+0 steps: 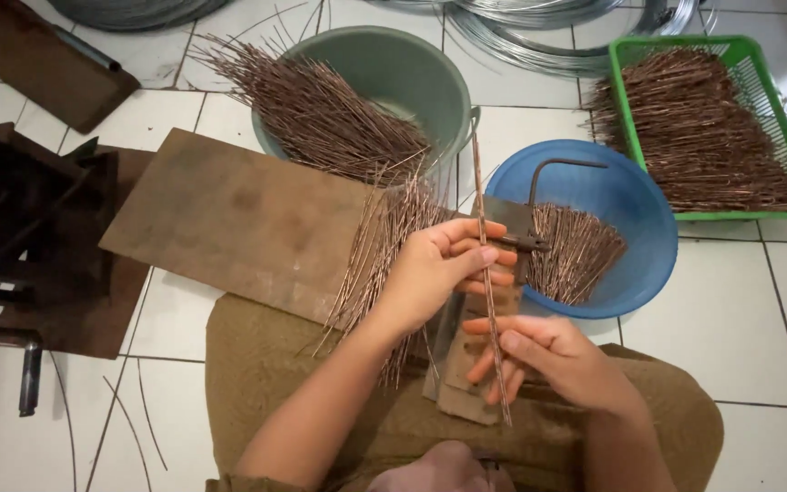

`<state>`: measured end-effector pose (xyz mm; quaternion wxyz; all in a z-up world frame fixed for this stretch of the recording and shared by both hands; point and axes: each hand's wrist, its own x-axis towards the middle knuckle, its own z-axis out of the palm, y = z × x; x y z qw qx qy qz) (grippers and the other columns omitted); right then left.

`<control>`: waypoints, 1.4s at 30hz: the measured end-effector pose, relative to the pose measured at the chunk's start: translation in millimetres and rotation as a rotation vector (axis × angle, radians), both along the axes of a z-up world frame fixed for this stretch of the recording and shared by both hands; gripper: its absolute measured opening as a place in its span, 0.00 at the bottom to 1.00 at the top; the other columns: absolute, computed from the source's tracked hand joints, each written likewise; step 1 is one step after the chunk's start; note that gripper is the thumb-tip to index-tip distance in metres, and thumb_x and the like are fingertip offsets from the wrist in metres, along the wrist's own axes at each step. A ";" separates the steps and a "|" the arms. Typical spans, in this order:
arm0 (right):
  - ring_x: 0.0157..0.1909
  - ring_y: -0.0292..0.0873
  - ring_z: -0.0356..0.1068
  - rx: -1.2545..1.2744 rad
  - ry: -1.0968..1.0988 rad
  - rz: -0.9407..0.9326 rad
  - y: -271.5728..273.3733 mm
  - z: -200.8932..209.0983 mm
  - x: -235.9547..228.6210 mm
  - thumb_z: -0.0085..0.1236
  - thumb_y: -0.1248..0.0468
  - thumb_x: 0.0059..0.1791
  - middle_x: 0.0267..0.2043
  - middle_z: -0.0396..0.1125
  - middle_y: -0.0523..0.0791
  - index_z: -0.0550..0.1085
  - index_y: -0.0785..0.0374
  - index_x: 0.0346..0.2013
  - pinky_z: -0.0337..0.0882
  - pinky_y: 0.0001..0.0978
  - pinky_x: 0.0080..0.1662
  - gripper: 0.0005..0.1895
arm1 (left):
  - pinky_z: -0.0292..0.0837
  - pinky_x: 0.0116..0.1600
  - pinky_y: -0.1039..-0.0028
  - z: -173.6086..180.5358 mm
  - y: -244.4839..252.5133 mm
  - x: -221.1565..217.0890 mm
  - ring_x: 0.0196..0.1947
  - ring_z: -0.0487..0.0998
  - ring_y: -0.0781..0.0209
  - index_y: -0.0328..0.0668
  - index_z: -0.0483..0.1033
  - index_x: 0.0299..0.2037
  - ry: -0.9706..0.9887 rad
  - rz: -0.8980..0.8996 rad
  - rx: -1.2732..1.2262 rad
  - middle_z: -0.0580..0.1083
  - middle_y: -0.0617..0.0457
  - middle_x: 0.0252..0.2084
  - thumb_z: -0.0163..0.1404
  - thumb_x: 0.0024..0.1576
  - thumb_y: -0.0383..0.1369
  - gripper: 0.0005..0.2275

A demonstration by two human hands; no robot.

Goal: The person is sorting and processing thin metal rods by picking them up from a bucket and placing them into a manual jig or sorting containers.

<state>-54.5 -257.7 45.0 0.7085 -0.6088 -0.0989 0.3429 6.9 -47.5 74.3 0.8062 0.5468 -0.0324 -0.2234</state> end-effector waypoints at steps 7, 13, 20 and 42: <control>0.28 0.46 0.81 -0.027 0.007 -0.024 -0.3 0.7 -0.3 0.48 0.63 0.53 0.38 0.81 0.60 0.73 0.72 0.61 0.78 0.28 0.28 0.23 | 0.79 0.39 0.80 17.1 -4.1 -6.4 0.38 0.83 0.60 0.33 0.74 0.56 -0.067 0.010 0.055 0.80 0.43 0.43 0.50 0.58 0.24 0.15; 0.27 0.38 0.75 -0.634 -0.708 -0.499 2.0 -25.1 7.6 0.58 0.68 0.47 0.36 0.80 0.44 0.81 0.66 0.44 0.71 0.26 0.31 0.12 | 0.82 0.36 0.85 33.9 -18.8 -25.0 0.31 0.83 0.66 0.35 0.79 0.45 -0.859 0.177 0.350 0.82 0.47 0.40 0.51 0.57 0.17 0.09; 0.41 0.52 0.77 -0.552 -0.986 -0.546 -10.1 -70.5 34.5 0.61 0.65 0.50 0.34 0.76 0.47 0.82 0.60 0.37 0.75 0.43 0.48 0.04 | 0.81 0.53 0.70 8.8 -33.1 -8.4 0.47 0.83 0.58 0.48 0.78 0.49 -1.092 0.178 0.486 0.79 0.58 0.46 0.49 0.64 0.29 0.07; 0.29 0.38 0.73 -0.351 -0.694 -0.837 -3.4 -69.3 142.8 0.59 0.71 0.54 0.27 0.73 0.47 0.79 0.66 0.43 0.75 0.32 0.35 0.04 | 0.82 0.44 0.67 -52.4 -116.5 196.7 0.33 0.84 0.63 0.61 0.82 0.40 -0.767 0.178 0.667 0.79 0.65 0.32 0.58 0.50 0.40 0.08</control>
